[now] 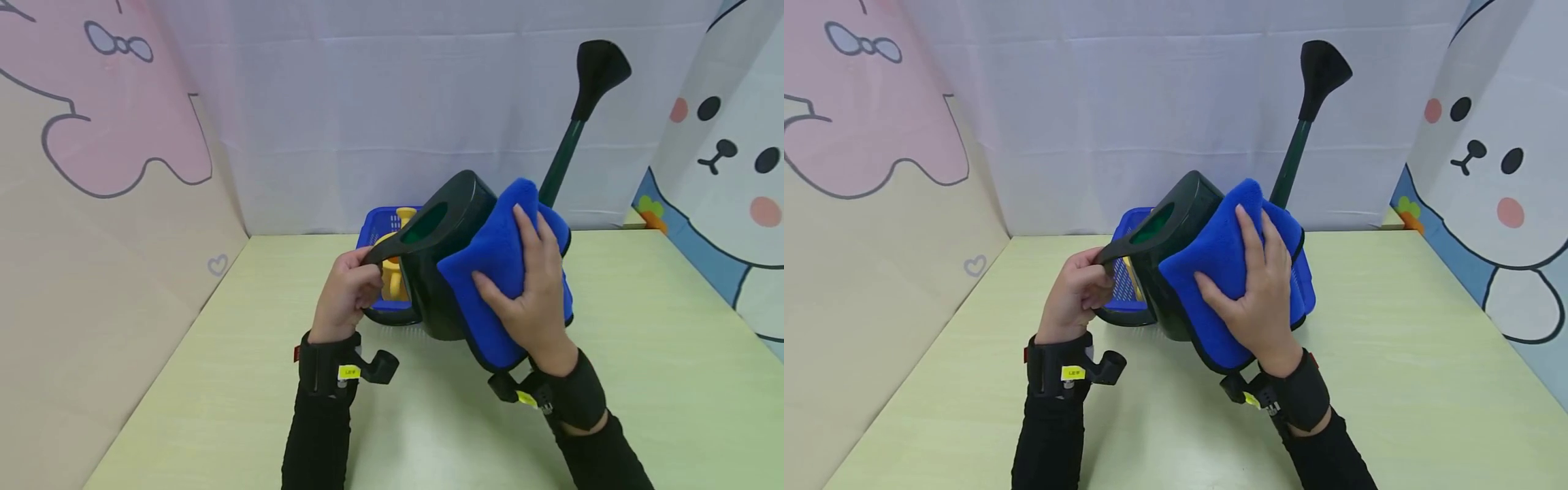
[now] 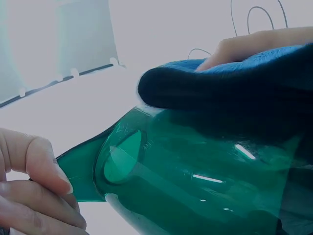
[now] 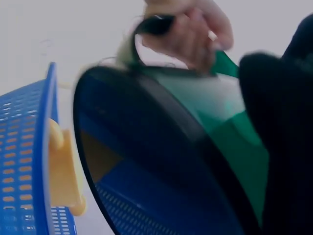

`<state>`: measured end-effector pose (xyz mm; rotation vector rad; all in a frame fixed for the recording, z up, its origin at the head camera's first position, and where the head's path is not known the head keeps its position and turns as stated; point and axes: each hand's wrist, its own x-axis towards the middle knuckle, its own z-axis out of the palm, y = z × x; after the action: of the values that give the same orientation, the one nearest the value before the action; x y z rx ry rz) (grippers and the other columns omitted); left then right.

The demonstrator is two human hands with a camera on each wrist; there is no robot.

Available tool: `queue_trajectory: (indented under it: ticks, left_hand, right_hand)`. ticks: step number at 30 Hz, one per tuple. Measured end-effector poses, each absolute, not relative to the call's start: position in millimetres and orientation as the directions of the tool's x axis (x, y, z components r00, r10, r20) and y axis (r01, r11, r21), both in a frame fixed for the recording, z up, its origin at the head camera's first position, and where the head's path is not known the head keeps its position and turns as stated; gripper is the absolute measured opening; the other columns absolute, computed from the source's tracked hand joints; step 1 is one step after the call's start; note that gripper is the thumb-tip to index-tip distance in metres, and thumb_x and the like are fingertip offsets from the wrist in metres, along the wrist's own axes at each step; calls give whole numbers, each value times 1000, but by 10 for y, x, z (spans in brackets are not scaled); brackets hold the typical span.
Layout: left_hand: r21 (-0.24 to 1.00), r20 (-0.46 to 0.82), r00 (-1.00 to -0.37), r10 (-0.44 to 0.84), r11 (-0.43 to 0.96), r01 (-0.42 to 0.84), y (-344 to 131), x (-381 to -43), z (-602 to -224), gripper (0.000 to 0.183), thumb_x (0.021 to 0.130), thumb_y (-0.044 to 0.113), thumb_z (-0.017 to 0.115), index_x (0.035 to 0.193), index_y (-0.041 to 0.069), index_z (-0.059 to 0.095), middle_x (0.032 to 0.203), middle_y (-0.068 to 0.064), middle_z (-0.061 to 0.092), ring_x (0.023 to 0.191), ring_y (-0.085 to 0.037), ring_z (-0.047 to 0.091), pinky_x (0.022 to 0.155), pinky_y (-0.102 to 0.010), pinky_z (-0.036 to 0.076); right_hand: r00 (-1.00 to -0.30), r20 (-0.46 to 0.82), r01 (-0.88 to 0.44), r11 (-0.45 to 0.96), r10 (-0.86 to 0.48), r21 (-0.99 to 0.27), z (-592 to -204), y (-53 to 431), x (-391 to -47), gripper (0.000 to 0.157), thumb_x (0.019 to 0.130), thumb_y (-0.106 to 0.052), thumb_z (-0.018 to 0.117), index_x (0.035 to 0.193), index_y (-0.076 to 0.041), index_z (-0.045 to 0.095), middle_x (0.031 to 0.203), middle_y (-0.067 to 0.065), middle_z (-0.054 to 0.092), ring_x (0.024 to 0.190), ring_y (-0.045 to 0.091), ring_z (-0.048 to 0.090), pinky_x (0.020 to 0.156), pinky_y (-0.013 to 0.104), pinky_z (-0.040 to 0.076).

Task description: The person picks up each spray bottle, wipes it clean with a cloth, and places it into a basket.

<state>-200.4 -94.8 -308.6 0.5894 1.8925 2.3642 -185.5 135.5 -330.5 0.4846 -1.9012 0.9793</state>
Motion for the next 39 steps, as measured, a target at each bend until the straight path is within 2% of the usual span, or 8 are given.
queue_trajectory:
  ticks: [4,6,9,12,16,23,33,39]
  left_hand:
    - [944,273,-921,279,-260,201,-963,-2001,-3081,10,75,1,42,81,4,49,53,3,37,40,-12,27,37,-19,23]
    - [945,268,-925,270,-262,197,-967,-2009,-3081,10,75,1,41,80,5,49,53,3,38,40,-12,27,37,-19,23]
    - [947,249,-937,245,-263,183,-973,-2031,-3088,10,75,1,42,78,6,50,53,3,40,40,-12,28,37,-19,23]
    - [946,235,-948,217,-276,171,-984,-2044,-3088,9,74,2,42,75,6,50,52,3,39,40,-13,27,37,-19,22]
    - [935,240,-952,190,-310,174,-1000,-2061,-3093,10,74,0,41,70,6,47,50,5,35,39,-12,27,36,-19,21]
    - [910,267,-946,182,-370,186,-982,-2081,-3102,15,74,-3,38,66,8,44,45,7,34,36,-9,27,35,-18,21]
    - [905,272,-935,226,-392,168,-979,-2067,-3091,19,77,-2,36,65,10,45,44,8,34,35,-9,27,35,-17,22]
    - [895,294,-929,224,-407,185,-1018,-2059,-3079,19,74,-2,37,62,11,43,44,10,34,35,-6,27,34,-17,20]
  right_hand:
    - [-572,819,-668,549,53,-502,-3285,1446,-1871,74,73,-36,60,138,-15,32,143,13,30,124,31,34,96,63,28]
    - [-567,823,-665,564,47,-490,-3302,1442,-1881,76,71,-37,61,138,-16,32,143,12,31,125,30,33,96,63,28]
    - [-508,861,-668,615,35,-419,-3333,1373,-1888,81,70,-51,59,137,-15,33,142,15,32,127,30,30,98,63,26]
    - [-404,915,-668,682,3,-297,-3372,1245,-1874,87,66,-63,55,136,-15,34,139,19,33,127,32,28,98,62,25]
    - [-290,955,-638,756,-58,-148,-3456,1025,-1831,89,64,-65,56,134,-14,35,137,23,32,126,38,27,97,64,24]
    - [-249,962,-527,849,-110,-40,-3635,754,-1740,83,69,-58,56,134,-12,36,137,26,31,126,44,25,93,68,23]
    - [-196,980,-583,808,-40,-84,-3573,848,-1765,61,77,-43,54,127,-10,44,132,26,38,123,43,30,93,68,23]
    - [-266,963,-673,709,35,-212,-3447,1098,-1856,64,77,-47,51,129,-10,43,133,24,38,123,37,32,96,63,26]
